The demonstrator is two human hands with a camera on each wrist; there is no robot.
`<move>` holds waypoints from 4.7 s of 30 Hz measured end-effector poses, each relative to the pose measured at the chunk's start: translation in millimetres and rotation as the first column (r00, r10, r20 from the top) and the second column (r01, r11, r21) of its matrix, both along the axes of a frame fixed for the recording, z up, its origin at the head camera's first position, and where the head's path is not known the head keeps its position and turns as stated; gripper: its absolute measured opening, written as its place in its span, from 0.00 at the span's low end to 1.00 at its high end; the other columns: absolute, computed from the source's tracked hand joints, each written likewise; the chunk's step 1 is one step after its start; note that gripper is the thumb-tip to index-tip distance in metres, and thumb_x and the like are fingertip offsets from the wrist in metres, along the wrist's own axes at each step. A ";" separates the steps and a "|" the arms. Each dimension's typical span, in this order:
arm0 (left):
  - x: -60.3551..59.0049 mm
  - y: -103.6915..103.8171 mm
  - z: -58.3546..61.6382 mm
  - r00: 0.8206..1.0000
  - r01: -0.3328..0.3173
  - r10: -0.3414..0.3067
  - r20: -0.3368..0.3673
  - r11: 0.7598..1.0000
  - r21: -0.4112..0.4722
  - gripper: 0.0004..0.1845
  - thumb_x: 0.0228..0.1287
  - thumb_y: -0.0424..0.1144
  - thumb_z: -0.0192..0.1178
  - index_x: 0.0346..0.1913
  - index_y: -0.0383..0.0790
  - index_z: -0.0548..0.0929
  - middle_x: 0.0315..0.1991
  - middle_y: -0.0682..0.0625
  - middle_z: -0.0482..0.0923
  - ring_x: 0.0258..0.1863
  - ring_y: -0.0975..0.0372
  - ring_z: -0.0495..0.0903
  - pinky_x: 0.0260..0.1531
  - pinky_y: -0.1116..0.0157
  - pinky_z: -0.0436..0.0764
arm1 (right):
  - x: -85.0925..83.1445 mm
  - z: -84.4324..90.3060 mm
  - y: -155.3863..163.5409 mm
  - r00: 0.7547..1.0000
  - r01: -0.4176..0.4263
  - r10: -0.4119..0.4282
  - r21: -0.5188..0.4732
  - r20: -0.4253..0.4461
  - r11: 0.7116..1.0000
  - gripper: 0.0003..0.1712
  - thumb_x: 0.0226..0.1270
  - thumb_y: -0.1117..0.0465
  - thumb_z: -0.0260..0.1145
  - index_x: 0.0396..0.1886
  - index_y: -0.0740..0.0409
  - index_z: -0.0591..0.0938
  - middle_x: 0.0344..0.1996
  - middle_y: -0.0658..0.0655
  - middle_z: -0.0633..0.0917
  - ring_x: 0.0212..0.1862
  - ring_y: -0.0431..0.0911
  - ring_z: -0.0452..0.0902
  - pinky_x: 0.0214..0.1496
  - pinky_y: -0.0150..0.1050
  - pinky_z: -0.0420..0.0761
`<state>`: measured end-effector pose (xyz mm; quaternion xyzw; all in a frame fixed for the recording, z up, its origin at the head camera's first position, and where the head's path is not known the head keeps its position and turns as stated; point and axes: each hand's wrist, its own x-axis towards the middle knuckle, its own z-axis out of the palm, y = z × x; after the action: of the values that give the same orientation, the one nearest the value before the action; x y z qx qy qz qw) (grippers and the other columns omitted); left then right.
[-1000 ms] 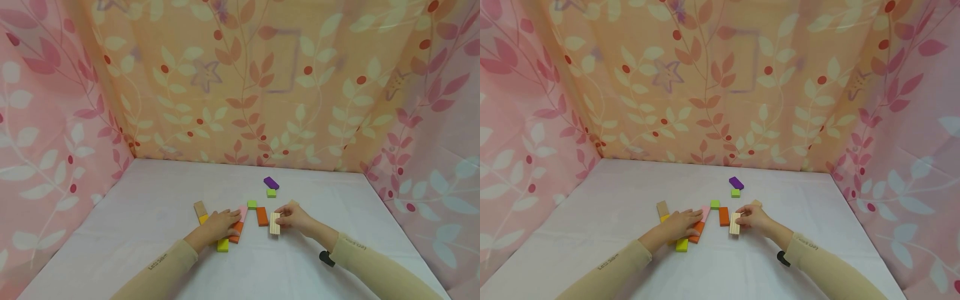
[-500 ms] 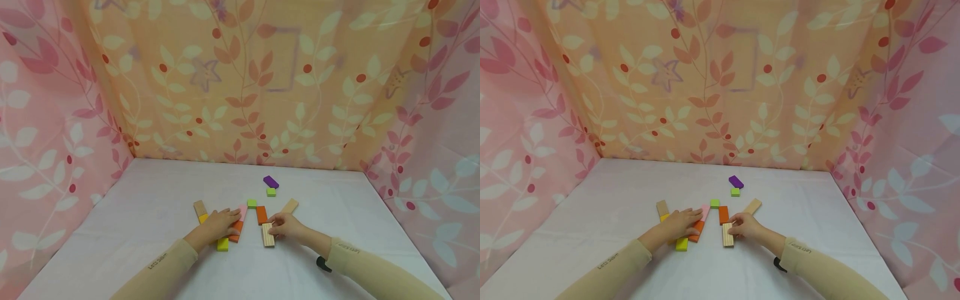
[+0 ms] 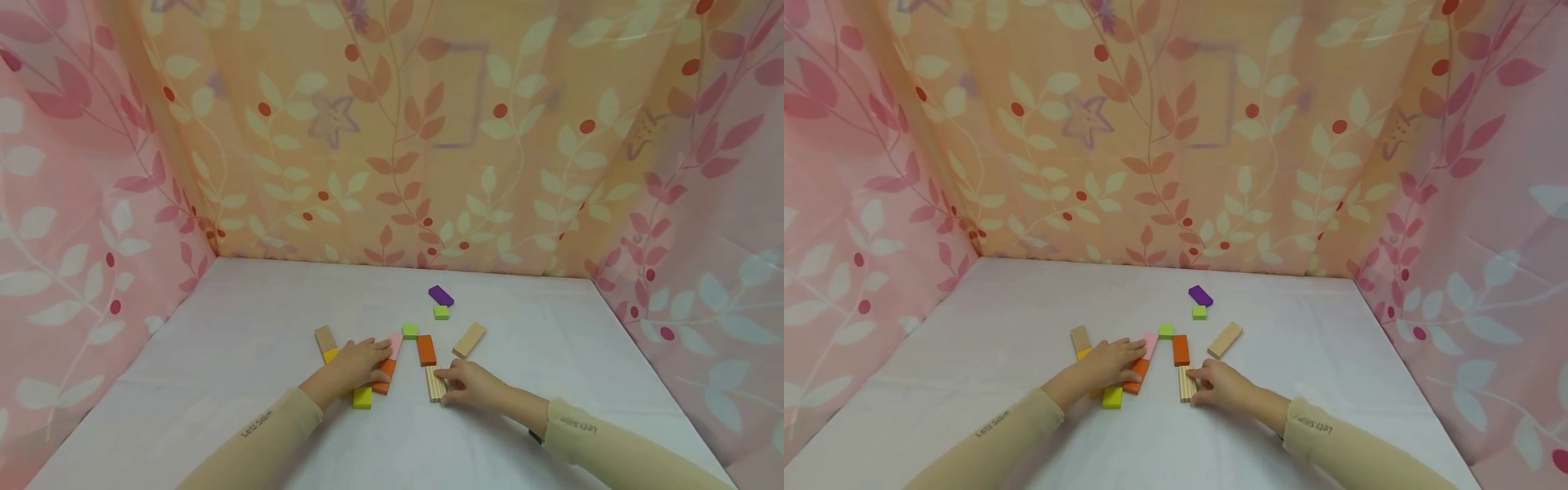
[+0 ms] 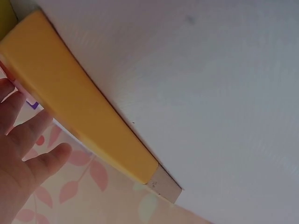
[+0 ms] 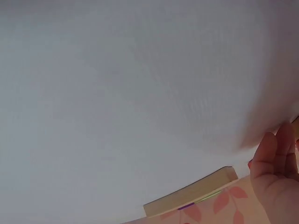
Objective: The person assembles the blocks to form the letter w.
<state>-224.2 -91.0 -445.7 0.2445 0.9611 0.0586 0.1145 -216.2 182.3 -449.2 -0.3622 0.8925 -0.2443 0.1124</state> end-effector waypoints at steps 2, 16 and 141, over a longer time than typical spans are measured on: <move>-0.7 0.4 0.5 1.000 0.002 -0.002 -0.002 1.000 -0.007 0.34 0.64 0.58 0.58 0.69 0.45 0.71 0.72 0.52 0.64 0.70 0.52 0.62 0.63 0.42 0.63 | 0.9 0.7 -1.4 1.000 -0.006 0.006 0.030 -0.023 1.000 0.30 0.58 0.55 0.73 0.57 0.68 0.80 0.24 0.47 0.67 0.27 0.35 0.59 0.28 0.30 0.61; -1.7 2.8 0.8 1.000 -0.003 0.003 -0.004 1.000 -0.004 0.34 0.63 0.56 0.60 0.68 0.44 0.73 0.71 0.52 0.65 0.71 0.52 0.61 0.64 0.43 0.63 | -2.9 -2.0 -8.7 0.998 0.066 -0.066 0.051 0.012 0.997 0.29 0.57 0.55 0.74 0.57 0.63 0.81 0.22 0.46 0.68 0.27 0.37 0.62 0.27 0.30 0.63; -17.9 96.0 12.2 0.992 -0.065 0.042 -0.118 0.978 -0.197 0.42 0.52 0.67 0.63 0.68 0.50 0.74 0.68 0.56 0.69 0.69 0.52 0.64 0.64 0.47 0.63 | -8.7 4.5 23.4 0.944 0.026 -0.024 -0.002 0.330 1.000 0.09 0.59 0.60 0.73 0.39 0.53 0.84 0.33 0.49 0.74 0.39 0.44 0.67 0.40 0.34 0.69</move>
<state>-242.0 5.0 -433.6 0.2085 0.9733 -0.0495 0.0825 -224.9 205.7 -444.7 -0.3051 0.8649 -0.3057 0.2559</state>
